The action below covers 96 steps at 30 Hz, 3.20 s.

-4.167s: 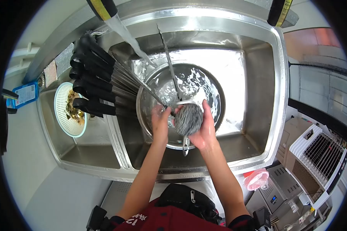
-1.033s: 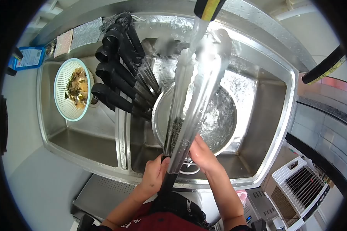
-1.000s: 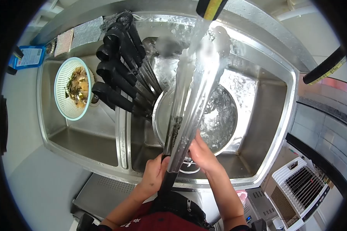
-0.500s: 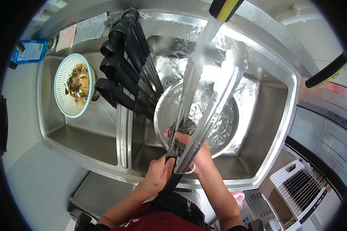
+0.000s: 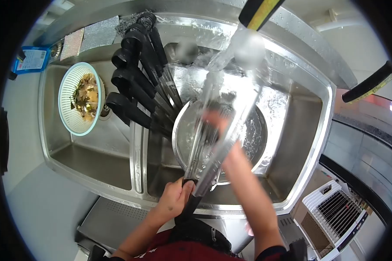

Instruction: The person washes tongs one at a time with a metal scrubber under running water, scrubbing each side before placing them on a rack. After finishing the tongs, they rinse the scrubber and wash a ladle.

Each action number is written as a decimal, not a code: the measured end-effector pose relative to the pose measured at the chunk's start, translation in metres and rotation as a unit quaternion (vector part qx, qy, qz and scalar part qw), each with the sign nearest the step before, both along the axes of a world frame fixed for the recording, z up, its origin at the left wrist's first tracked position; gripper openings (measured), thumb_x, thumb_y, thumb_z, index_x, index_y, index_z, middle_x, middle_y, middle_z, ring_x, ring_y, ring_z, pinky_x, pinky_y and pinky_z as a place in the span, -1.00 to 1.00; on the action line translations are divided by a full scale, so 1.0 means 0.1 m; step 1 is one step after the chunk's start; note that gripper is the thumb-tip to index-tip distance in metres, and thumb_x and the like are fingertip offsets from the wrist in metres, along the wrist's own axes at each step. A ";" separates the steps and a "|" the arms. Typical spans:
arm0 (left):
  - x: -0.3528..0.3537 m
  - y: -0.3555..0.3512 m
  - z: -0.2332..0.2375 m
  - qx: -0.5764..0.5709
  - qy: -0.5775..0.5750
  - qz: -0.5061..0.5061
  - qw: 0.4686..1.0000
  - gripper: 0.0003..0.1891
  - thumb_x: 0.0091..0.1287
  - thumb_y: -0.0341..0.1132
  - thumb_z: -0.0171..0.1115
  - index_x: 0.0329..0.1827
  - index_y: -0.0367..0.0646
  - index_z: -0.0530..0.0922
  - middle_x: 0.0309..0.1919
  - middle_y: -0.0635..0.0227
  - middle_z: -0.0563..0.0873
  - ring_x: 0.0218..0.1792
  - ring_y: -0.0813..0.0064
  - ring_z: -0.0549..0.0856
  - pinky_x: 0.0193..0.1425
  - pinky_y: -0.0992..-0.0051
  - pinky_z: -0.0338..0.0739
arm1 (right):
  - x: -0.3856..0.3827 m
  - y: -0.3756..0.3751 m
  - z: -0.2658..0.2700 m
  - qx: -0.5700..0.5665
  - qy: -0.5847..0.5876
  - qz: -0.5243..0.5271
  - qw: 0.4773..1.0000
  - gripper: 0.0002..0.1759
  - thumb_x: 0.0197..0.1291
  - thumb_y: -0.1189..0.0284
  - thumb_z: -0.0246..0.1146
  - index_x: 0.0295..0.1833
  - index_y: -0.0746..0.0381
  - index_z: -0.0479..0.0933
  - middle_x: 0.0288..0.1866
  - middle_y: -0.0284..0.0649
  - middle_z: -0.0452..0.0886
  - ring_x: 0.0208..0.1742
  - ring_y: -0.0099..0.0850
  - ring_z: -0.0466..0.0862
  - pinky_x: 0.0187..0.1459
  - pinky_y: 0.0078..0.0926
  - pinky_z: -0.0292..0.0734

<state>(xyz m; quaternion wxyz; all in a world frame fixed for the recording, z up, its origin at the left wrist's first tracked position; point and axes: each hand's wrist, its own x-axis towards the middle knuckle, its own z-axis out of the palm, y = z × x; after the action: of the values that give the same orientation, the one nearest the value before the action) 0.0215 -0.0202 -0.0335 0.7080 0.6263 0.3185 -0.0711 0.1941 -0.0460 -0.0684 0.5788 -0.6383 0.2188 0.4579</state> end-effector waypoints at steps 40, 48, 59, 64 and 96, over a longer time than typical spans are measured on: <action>-0.12 0.01 -0.04 -0.064 0.005 0.039 0.997 -0.76 0.30 -0.31 -0.06 -0.46 -0.29 0.38 -0.77 0.36 0.40 -0.71 0.62 0.36 -0.59 0.56 0.28 | -0.53 -0.20 0.06 0.049 0.003 -0.010 0.999 -0.66 -0.06 0.46 0.23 -0.15 0.42 0.42 -0.38 -0.08 0.52 -0.39 -0.30 0.59 -0.35 -0.43 0.54; -0.08 0.06 0.00 -0.050 0.004 0.021 0.999 -0.78 0.29 -0.34 -0.08 -0.43 -0.32 0.38 -0.73 0.29 0.45 -0.69 0.55 0.39 -0.55 0.52 0.31 | -0.59 -0.15 0.21 0.029 -0.097 0.008 0.995 -0.57 -0.18 0.51 0.28 -0.10 0.41 0.43 -0.38 -0.10 0.54 -0.28 -0.33 0.57 -0.22 -0.41 0.51; -0.24 0.04 0.20 0.014 0.088 0.121 0.989 -0.91 0.21 -0.41 0.01 -0.39 -0.25 0.36 -0.72 0.42 0.42 -0.66 0.70 0.41 -0.58 0.61 0.30 | 1.16 -0.58 0.20 0.232 -0.135 -0.170 0.948 -0.79 0.09 0.40 0.13 -0.21 0.30 0.45 -0.30 -0.17 0.54 -0.25 -0.35 0.57 -0.20 -0.46 0.52; -0.13 -0.04 0.12 -0.070 0.008 0.198 0.978 -0.90 0.10 -0.53 0.07 -0.39 -0.25 0.32 -0.66 0.50 0.43 -0.60 0.79 0.38 -0.58 0.67 0.27 | 0.35 -0.99 0.83 0.002 -0.279 -0.133 0.951 -0.60 0.10 0.24 0.11 -0.10 0.36 0.38 -0.26 -0.14 0.52 -0.24 -0.36 0.54 -0.15 -0.47 0.46; -0.14 0.01 0.14 -0.234 0.074 0.014 0.969 -0.52 0.15 -0.44 0.07 0.12 -0.35 0.16 -0.74 0.41 0.45 -0.79 0.67 0.43 -0.74 0.58 0.33 | 0.00 0.14 0.60 0.011 -0.137 0.012 0.990 -0.49 -0.25 0.39 0.32 -0.12 0.37 0.38 -0.31 -0.16 0.55 -0.32 -0.43 0.56 -0.24 -0.53 0.45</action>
<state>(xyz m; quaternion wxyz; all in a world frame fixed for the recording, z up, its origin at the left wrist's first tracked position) 0.0072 -0.0190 -0.0198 0.8103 0.4313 0.3536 -0.1799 0.1937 -0.0323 -0.0085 0.6049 -0.6914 0.1248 0.3750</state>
